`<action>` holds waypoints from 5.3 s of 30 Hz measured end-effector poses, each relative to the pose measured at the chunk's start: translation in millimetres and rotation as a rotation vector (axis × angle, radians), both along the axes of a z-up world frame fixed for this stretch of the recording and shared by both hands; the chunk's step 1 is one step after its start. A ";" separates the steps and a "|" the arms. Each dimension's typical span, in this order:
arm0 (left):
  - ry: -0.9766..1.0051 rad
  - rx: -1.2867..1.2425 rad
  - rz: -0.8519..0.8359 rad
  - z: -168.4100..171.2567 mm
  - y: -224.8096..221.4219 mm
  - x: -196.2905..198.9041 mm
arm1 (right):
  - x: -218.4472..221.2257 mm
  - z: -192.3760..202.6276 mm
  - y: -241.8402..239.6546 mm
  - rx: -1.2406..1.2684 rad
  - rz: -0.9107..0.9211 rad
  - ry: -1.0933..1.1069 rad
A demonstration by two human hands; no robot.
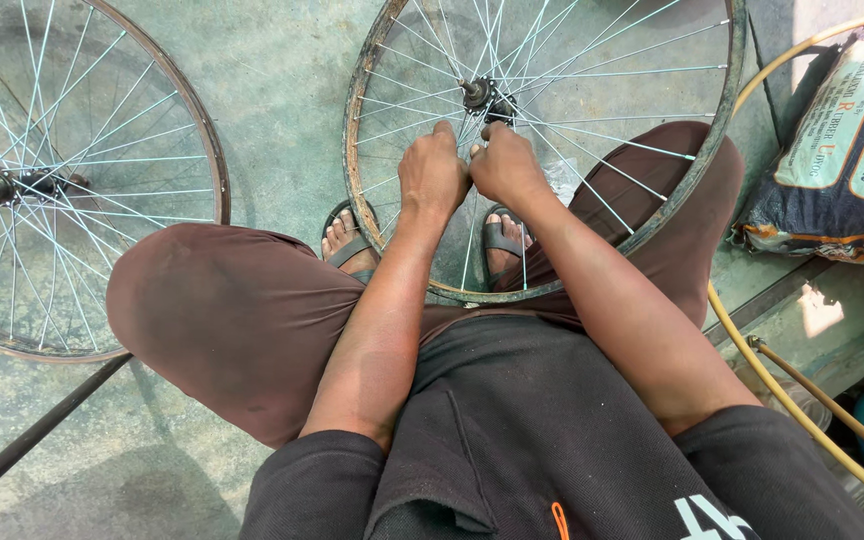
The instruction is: The person sits on the ground and repairs a bicycle wheel by manually threading and tightening spokes into the rim, then rotates the wheel to check alignment.
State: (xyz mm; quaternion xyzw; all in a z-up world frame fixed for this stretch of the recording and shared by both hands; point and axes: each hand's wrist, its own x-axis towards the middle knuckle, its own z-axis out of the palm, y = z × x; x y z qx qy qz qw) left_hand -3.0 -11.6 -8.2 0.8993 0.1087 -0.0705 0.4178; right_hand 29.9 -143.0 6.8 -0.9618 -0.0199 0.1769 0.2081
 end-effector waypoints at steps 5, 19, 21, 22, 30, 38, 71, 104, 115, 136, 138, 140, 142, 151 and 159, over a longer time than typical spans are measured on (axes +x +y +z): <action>0.031 0.025 -0.050 6.8 1.7 -0.1 | 1.8 -18.9 10.2 0.449 -0.287 0.245; 0.174 0.132 -0.151 5.0 9.7 11.1 | 3.1 -43.9 5.0 0.491 -0.173 0.185; 0.196 0.165 -0.165 8.9 12.9 15.8 | 4.5 -40.4 7.3 0.597 -0.237 0.278; 0.205 0.158 -0.155 10.9 14.1 17.6 | 4.9 -38.3 7.9 0.628 -0.257 0.299; 0.322 0.016 -0.125 13.3 21.7 25.8 | 12.4 -26.9 6.4 0.705 -0.233 0.394; 0.169 0.047 -0.103 6.3 10.6 17.4 | 13.0 -19.0 2.4 0.562 -0.195 0.352; 0.236 -0.295 -0.040 -29.4 13.9 13.0 | 10.4 -7.4 9.3 0.571 -0.280 0.402; 0.166 -0.203 0.014 -59.9 -0.9 38.8 | -36.5 105.8 -44.9 0.171 0.121 0.090; 0.172 0.019 -0.206 -51.6 17.4 29.3 | -30.1 128.7 -52.7 0.185 0.199 0.196; 0.317 0.530 -0.009 -39.3 29.2 -11.5 | -42.5 102.7 -54.3 0.032 0.179 0.121; 0.178 0.549 0.003 -13.8 10.8 -12.6 | -49.9 107.6 -56.4 0.029 0.191 0.112; 0.078 0.408 0.052 8.1 3.3 -2.7 | -43.0 109.3 -51.5 0.023 0.172 0.141; 0.160 0.150 0.107 17.7 -6.6 -8.1 | -46.1 108.1 -50.6 0.000 0.175 0.157; 0.506 -1.171 0.205 -13.5 -45.3 -15.3 | -46.1 102.4 -58.0 0.053 0.149 0.149; 0.364 -1.667 0.346 2.8 -60.5 -36.7 | -56.2 133.5 -51.9 -0.005 0.215 0.160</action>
